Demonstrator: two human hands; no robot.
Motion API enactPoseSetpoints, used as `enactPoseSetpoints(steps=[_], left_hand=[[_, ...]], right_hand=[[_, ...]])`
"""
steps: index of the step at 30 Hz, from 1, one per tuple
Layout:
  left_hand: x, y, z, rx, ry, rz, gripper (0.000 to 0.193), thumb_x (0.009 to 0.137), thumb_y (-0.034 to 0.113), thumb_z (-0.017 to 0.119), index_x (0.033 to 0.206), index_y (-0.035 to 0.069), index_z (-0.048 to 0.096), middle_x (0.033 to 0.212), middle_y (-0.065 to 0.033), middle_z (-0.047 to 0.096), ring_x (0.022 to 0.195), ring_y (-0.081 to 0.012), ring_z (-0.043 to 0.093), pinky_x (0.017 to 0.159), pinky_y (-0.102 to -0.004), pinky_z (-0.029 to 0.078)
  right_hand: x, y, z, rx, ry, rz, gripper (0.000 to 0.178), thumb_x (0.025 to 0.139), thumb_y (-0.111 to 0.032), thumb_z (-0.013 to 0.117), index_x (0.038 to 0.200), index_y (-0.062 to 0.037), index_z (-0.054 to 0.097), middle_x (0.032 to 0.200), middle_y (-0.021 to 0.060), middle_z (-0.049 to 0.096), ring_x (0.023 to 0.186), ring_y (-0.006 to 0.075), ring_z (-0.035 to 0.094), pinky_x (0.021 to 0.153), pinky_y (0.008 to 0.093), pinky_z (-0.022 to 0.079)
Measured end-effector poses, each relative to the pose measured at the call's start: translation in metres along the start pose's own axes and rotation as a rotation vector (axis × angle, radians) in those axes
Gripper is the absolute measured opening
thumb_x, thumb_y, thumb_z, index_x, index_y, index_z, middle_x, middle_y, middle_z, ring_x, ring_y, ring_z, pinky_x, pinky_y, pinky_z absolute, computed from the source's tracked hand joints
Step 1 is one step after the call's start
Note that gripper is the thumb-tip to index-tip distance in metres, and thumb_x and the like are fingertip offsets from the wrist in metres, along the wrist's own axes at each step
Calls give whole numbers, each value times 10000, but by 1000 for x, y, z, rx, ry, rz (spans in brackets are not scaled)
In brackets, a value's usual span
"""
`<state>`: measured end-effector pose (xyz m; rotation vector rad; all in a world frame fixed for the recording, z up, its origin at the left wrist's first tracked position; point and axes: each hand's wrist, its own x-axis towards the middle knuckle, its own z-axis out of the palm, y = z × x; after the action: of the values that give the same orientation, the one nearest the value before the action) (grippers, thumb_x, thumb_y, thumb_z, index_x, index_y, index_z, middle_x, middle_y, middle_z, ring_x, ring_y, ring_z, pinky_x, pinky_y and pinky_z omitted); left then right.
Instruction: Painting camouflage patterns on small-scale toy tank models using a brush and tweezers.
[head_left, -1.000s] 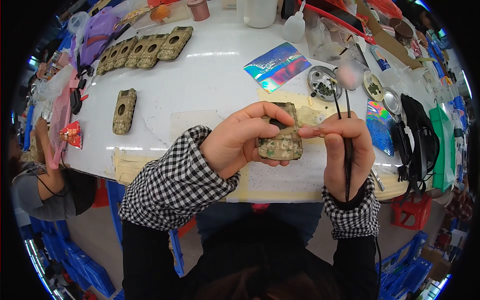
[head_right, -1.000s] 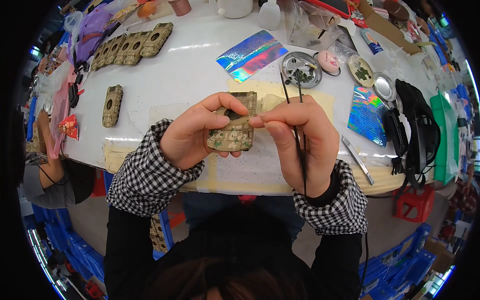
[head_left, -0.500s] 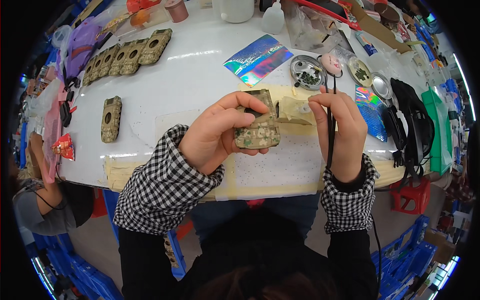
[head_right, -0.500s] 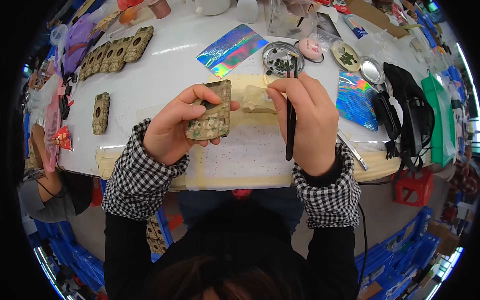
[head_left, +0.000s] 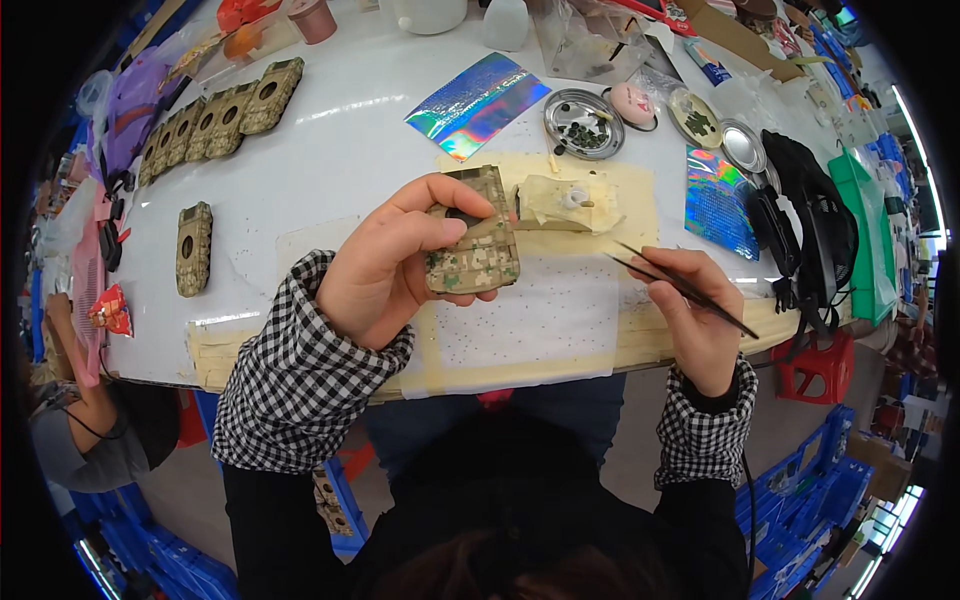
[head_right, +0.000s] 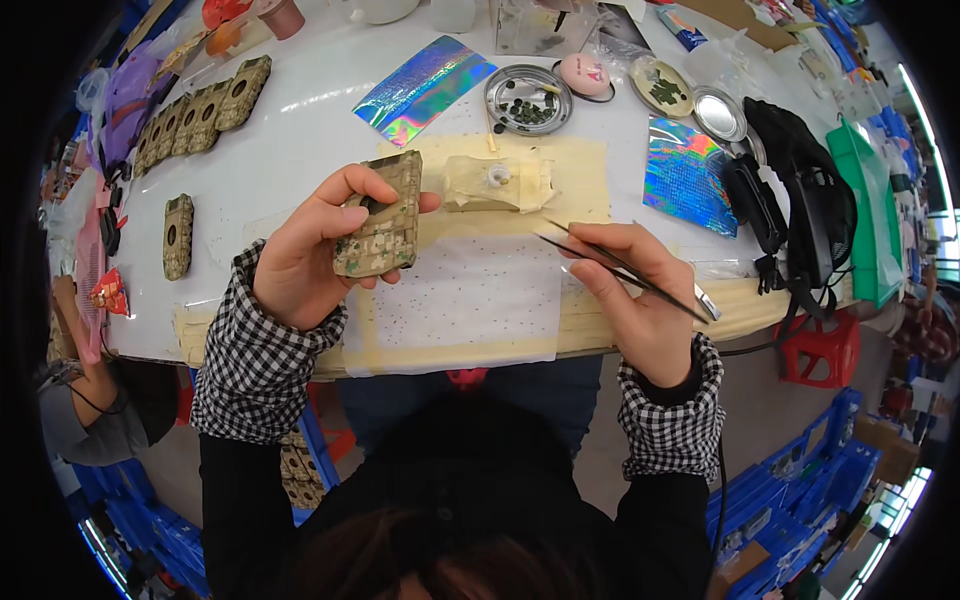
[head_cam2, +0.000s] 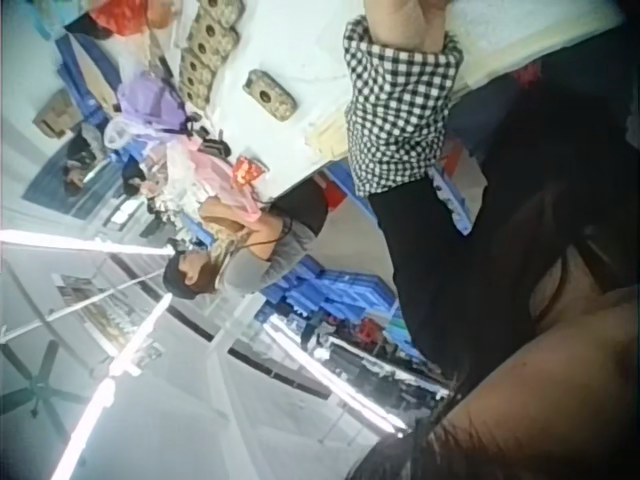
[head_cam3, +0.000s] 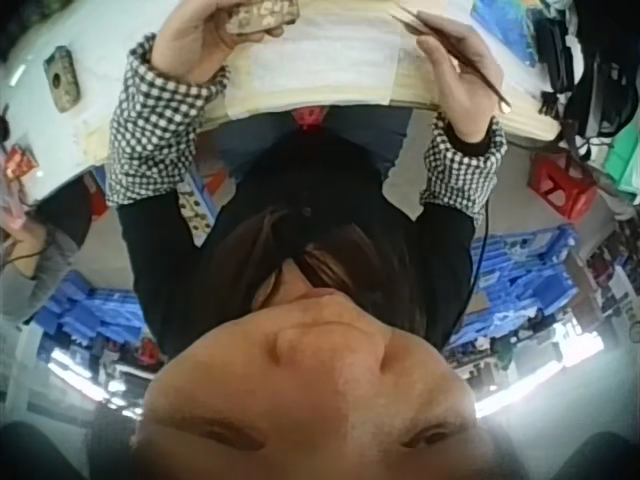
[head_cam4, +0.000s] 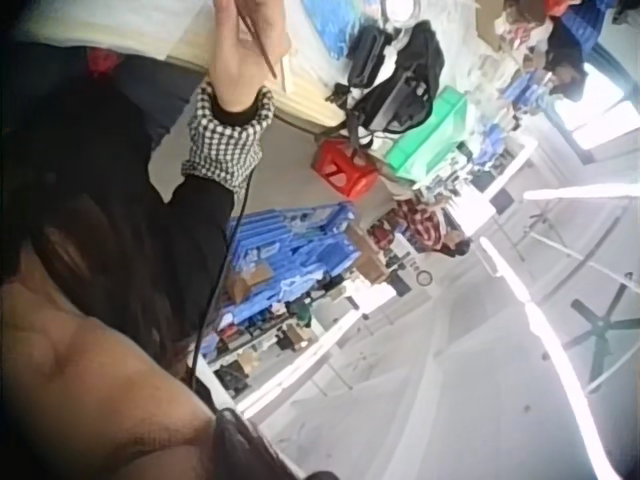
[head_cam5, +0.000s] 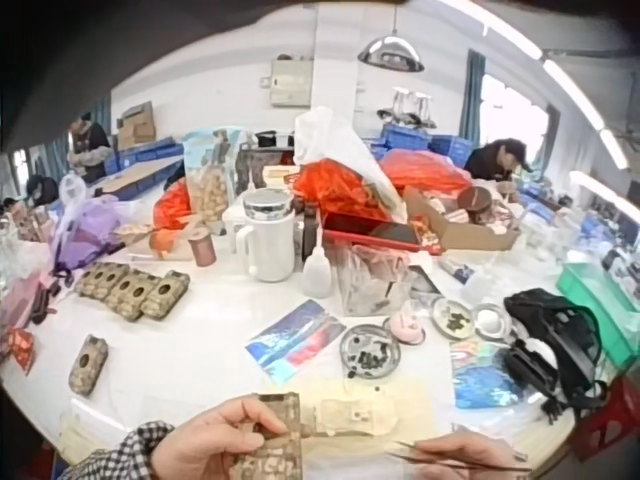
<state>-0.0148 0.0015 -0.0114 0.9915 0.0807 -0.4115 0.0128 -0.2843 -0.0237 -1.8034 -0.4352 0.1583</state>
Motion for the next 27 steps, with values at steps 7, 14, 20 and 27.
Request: enactPoseSetpoints(steps=[7, 14, 20, 27], left_hand=[[3, -1, 0, -19, 35, 24, 214, 877, 156, 460, 1069, 65, 490, 1228, -266, 513, 719, -148, 641, 630, -231, 550], [2, 0, 1, -22, 29, 29, 221, 867, 147, 462, 1068, 59, 490, 1227, -283, 505, 701, -131, 639, 628, -236, 554], [2, -1, 2, -30, 35, 30, 228, 862, 147, 465, 1068, 55, 490, 1227, -290, 502, 698, -133, 639, 619, -233, 554], [3, -1, -4, -93, -43, 27, 241, 879, 88, 444, 1107, 12, 460, 1199, -220, 539, 815, -240, 651, 641, -271, 556]], right_hand=[[12, 12, 1, 253, -13, 221, 158, 933, -102, 534, 976, 47, 559, 893, 98, 630, 828, 158, 649, 739, 251, 526], [16, 14, 6, 226, -28, 214, 139, 935, -106, 534, 922, 32, 544, 821, 84, 628, 772, 150, 657, 694, 237, 528], [15, 14, 8, 156, -46, 203, 147, 938, -117, 529, 925, 27, 556, 813, 90, 640, 735, 128, 646, 669, 218, 506], [15, 15, 9, 133, -50, 177, 135, 940, -110, 520, 922, 20, 555, 807, 95, 646, 723, 128, 636, 659, 221, 493]])
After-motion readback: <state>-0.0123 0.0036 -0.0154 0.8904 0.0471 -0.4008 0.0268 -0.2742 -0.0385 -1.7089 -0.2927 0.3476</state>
